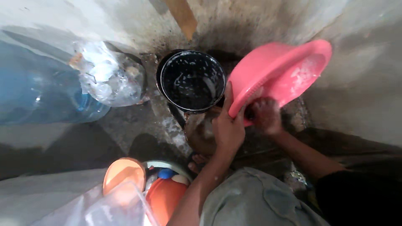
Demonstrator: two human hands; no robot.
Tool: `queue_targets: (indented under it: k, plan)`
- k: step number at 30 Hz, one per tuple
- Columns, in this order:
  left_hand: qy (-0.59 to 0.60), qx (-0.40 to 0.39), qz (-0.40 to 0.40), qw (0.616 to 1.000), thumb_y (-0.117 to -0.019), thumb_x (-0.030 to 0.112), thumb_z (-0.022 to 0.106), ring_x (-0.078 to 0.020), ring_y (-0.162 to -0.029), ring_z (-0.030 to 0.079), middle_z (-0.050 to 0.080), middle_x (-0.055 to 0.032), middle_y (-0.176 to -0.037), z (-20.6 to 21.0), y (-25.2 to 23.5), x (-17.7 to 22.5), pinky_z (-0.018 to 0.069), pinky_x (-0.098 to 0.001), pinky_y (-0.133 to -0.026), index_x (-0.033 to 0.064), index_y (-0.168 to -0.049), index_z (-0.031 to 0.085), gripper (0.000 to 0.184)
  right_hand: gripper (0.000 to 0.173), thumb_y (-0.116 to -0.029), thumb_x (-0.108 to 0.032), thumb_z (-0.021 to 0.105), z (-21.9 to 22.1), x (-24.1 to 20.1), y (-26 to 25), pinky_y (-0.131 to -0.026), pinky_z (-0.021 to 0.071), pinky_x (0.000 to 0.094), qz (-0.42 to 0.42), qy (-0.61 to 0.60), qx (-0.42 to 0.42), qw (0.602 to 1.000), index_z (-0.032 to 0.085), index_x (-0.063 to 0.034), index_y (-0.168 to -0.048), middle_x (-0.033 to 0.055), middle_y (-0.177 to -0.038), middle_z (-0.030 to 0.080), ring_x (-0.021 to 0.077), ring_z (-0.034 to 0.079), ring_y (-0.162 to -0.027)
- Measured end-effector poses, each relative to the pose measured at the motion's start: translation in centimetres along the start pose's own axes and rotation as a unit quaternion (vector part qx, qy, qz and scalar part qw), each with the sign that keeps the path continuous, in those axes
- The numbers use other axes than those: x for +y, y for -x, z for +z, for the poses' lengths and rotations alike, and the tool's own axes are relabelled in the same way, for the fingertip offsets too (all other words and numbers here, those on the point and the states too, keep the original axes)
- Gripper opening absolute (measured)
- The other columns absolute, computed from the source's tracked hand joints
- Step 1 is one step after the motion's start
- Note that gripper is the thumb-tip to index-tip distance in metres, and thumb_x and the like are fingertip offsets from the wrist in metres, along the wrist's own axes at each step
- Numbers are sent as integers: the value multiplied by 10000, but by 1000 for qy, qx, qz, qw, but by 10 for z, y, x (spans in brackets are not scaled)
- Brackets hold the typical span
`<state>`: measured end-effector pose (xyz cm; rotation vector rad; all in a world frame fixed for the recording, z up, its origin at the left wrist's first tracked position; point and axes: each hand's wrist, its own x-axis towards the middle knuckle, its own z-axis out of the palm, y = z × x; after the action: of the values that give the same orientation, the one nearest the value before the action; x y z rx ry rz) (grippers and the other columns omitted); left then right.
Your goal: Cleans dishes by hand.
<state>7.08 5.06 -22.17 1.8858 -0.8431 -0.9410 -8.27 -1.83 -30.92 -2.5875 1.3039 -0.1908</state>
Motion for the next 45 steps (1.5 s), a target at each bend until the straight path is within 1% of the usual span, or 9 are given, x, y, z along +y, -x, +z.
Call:
queue_targets:
  k: [4, 8, 15, 19, 25, 28, 35, 38, 45]
  plan:
    - [14, 24, -29, 999, -1028, 325, 639, -190, -800, 703, 736, -84, -1005, 8, 1, 4, 591, -425, -723, 305, -1551, 459, 553, 345, -932, -74, 674, -16, -47, 3, -963, 531, 570, 23, -208, -14, 978, 630, 54, -1249, 284, -1257, 623, 425, 626, -1169]
    - [-62, -4, -17, 998, -1014, 334, 661, -223, -764, 709, 746, -100, -985, -13, 4, 6, 590, -455, -702, 410, -1608, 314, 692, 191, -892, -95, 655, 15, 23, 3, -878, 516, 617, -108, 27, 108, 988, 699, -46, -1072, 224, -1031, 696, 452, 663, -1006]
    - [-211, 15, 70, 975, -1006, 460, 633, -278, -675, 676, 723, -92, -810, -21, -7, 39, 536, -518, -636, 400, -1573, 404, 615, 319, -921, -26, 625, 8, -8, 5, -1076, 498, 510, -96, -47, 109, 988, 674, 18, -1233, 191, -1304, 686, 357, 642, -1250]
    - [-69, -6, -1, 998, -1012, 318, 649, -241, -916, 712, 727, -120, -1093, -10, -7, 22, 589, -479, -807, 231, -1601, 365, 659, 303, -914, -50, 620, -2, -33, 11, -954, 570, 471, -102, -90, 196, 971, 667, 25, -1203, 186, -1158, 731, 338, 712, -1090]
    - [163, -10, -147, 976, -1060, 385, 560, -214, -922, 706, 698, -120, -1125, 11, 11, -10, 605, -443, -793, 179, -1481, 475, 476, 618, -784, -444, 709, -36, -4, 5, -981, 392, 687, -164, -79, -67, 981, 674, -130, -1315, 163, -1337, 625, 427, 546, -1239]
    - [152, 4, -143, 978, -1075, 309, 548, -235, -1008, 703, 677, -136, -1249, 5, 15, -12, 594, -461, -850, 269, -1620, 291, 605, 686, -933, -693, 403, -53, 25, -18, -972, 398, 649, -212, 25, -128, 968, 661, -213, -1350, 121, -1272, 649, 384, 579, -1176]
    - [156, -5, -199, 967, -1013, 101, 607, -262, -905, 737, 684, -171, -1155, 6, 18, -13, 643, -472, -758, 266, -1613, 282, 702, 237, -1008, -76, 519, -65, 12, -72, -755, 556, 627, 38, 158, -73, 984, 606, 50, -1189, 278, -1127, 660, 476, 679, -1007]
    - [152, -12, -193, 969, -1003, 92, 614, -256, -924, 735, 681, -164, -1166, 3, 20, -10, 641, -470, -776, 279, -1622, 266, 734, 340, -1029, -135, 485, -47, -20, -65, -722, 549, 656, 178, 9, -28, 984, 541, -10, -1340, 291, -1252, 607, 486, 678, -988]
    - [64, -12, -147, 987, -1017, 161, 629, -216, -914, 704, 693, -135, -1121, -2, 24, -4, 595, -414, -809, 256, -1640, 183, 772, 367, -984, -335, 610, -26, -67, -50, -962, 545, 455, 36, -323, 31, 945, 658, -36, -1190, 180, -1265, 627, 263, 630, -1165]
